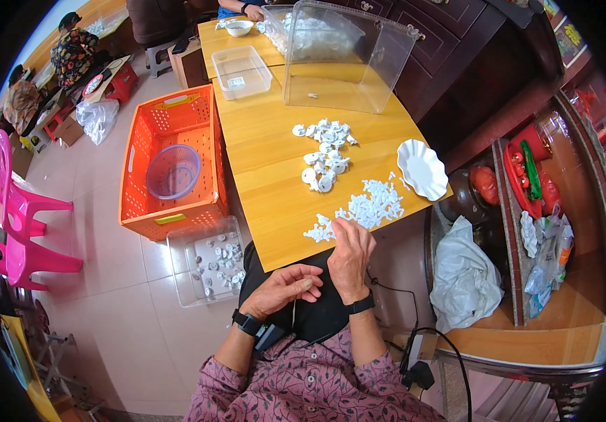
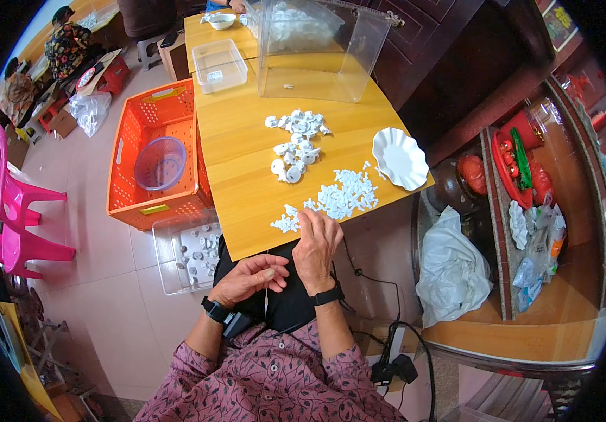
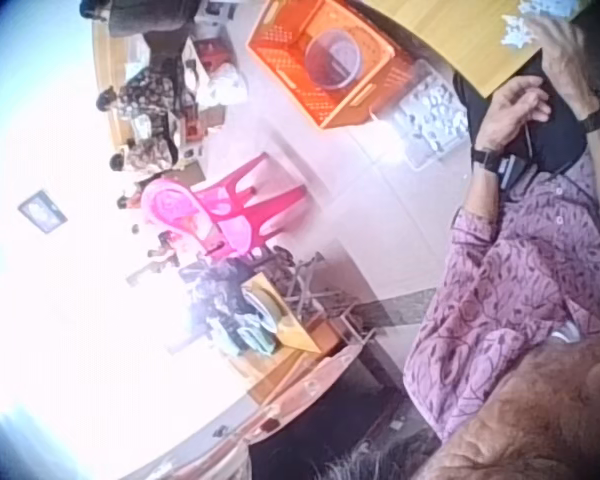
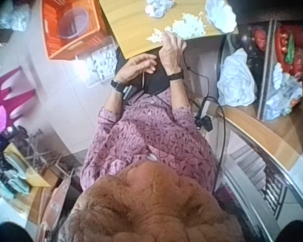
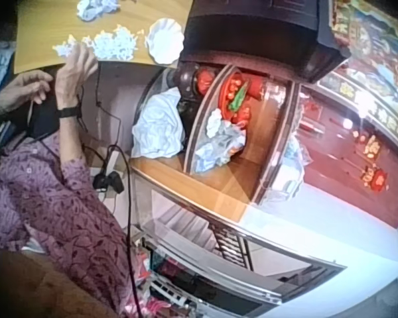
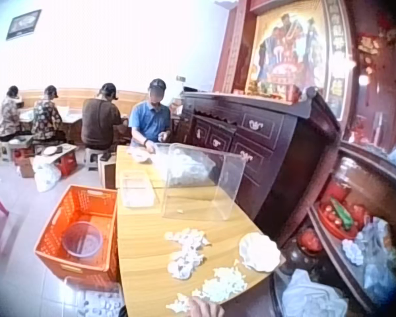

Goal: Assembling small white plastic components at a table.

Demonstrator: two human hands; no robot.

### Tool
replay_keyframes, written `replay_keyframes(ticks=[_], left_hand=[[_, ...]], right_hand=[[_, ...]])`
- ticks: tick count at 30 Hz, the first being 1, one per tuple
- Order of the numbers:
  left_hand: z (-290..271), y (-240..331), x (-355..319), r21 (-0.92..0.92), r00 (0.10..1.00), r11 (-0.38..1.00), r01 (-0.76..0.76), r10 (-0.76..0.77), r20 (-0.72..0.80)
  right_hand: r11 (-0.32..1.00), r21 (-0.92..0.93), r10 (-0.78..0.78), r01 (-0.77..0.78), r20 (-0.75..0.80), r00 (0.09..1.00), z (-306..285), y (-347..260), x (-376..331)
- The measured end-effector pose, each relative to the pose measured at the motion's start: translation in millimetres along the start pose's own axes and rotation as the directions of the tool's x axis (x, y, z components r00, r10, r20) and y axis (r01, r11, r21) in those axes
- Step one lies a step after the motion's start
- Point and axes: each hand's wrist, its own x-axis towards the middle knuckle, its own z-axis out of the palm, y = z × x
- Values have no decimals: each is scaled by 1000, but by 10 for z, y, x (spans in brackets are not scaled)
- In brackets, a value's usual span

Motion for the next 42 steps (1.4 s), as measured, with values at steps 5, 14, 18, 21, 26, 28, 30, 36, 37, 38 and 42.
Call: replay_keyframes(ticks=[5, 14, 18, 21, 26, 28, 30, 36, 37, 38, 42], left_hand=[[-6, -28, 15, 40, 1000, 999, -4, 4, 0], [-13, -34, 4, 22, 1000, 1000, -18, 18, -5], [-22, -43, 7, 10, 1000, 1000, -28, 28, 1], [-13, -36, 8, 7, 1000, 1000, -26, 26, -4], [-11, -33, 4, 4, 1000, 1000, -22, 22, 1], [-9, -40, 9, 13, 1000, 1000, -18, 18, -3], [-9, -41, 14, 6, 1000, 1000, -22, 22, 3], [-12, -41, 7, -8, 999, 1000, -30, 30, 12], [-9, -39, 7, -8, 999, 999, -32, 32, 11], [-4, -38, 8, -14, 999, 1000, -28, 29, 15], [-19, -38, 13, -7, 999, 999, -31, 31, 21]], right_hand=[[993, -119, 4, 2, 50, 999, 20, 116, 78], [998, -13, -64, 66, 98, 993, 18, 5, -6], [1000, -16, -24, 24, 39, 999, 3, 58, 18], [1000, -22, 10, -10, 4, 1000, -20, 90, 17], [997, -72, 9, -7, 34, 999, -6, 115, -30], [999, -32, 10, -9, 22, 1000, -20, 95, -1], [1000, -19, -13, 13, 36, 999, -26, 42, 55], [996, -33, -81, 83, 48, 996, 59, 23, 125], [997, -37, -65, 66, 36, 997, 63, 40, 126], [997, -36, -66, 68, 37, 997, 62, 52, 122], [998, -35, -44, 46, 31, 999, 54, 54, 107]])
